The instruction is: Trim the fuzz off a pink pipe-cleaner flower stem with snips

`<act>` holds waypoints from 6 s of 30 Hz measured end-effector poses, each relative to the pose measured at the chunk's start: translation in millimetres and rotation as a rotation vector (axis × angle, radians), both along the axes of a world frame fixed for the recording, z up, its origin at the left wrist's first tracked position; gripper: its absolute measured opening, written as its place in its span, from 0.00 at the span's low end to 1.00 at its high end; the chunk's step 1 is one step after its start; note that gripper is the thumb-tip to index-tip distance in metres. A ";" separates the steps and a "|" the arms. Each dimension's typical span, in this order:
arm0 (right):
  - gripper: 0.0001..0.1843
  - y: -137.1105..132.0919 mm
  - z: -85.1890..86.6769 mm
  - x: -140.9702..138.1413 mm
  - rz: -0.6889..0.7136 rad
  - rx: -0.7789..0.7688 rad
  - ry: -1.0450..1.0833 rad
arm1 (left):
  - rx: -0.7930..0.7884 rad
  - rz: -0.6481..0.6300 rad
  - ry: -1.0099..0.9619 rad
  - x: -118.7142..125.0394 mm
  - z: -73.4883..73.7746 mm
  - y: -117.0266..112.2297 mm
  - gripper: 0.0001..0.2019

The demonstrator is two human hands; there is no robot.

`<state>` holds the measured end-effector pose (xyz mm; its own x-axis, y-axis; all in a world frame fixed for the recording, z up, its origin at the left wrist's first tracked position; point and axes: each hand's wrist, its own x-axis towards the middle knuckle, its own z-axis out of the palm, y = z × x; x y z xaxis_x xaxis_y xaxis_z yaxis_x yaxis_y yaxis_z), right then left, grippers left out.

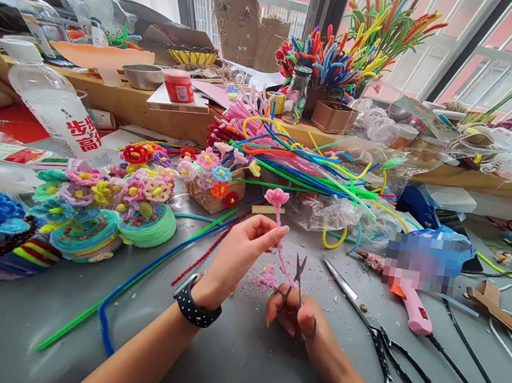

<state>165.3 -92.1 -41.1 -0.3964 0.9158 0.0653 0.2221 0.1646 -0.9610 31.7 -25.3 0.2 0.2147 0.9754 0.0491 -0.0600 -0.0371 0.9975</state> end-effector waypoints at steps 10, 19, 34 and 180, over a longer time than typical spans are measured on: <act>0.37 1.0 2.6 0.9 -0.050 0.139 -0.285 | 0.031 -0.009 0.080 0.9 -4.3 0.0 0.11; 0.27 -0.7 -2.4 1.3 -0.138 0.139 -0.424 | -0.006 0.006 0.032 2.3 -2.1 -1.2 0.10; 0.27 0.2 -6.9 -0.8 -0.231 0.238 -0.397 | -0.072 0.087 -0.084 0.7 -1.1 0.7 0.11; 0.38 -0.2 1.0 -0.5 -0.004 0.072 -0.232 | -0.117 -0.144 -0.170 -3.2 -1.0 1.7 0.05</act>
<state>164.8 -92.3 -40.1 -0.4050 0.9136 0.0376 0.4366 0.2293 -0.8699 28.5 -23.6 -0.7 0.3498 0.9367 -0.0151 -0.2236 0.0991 0.9696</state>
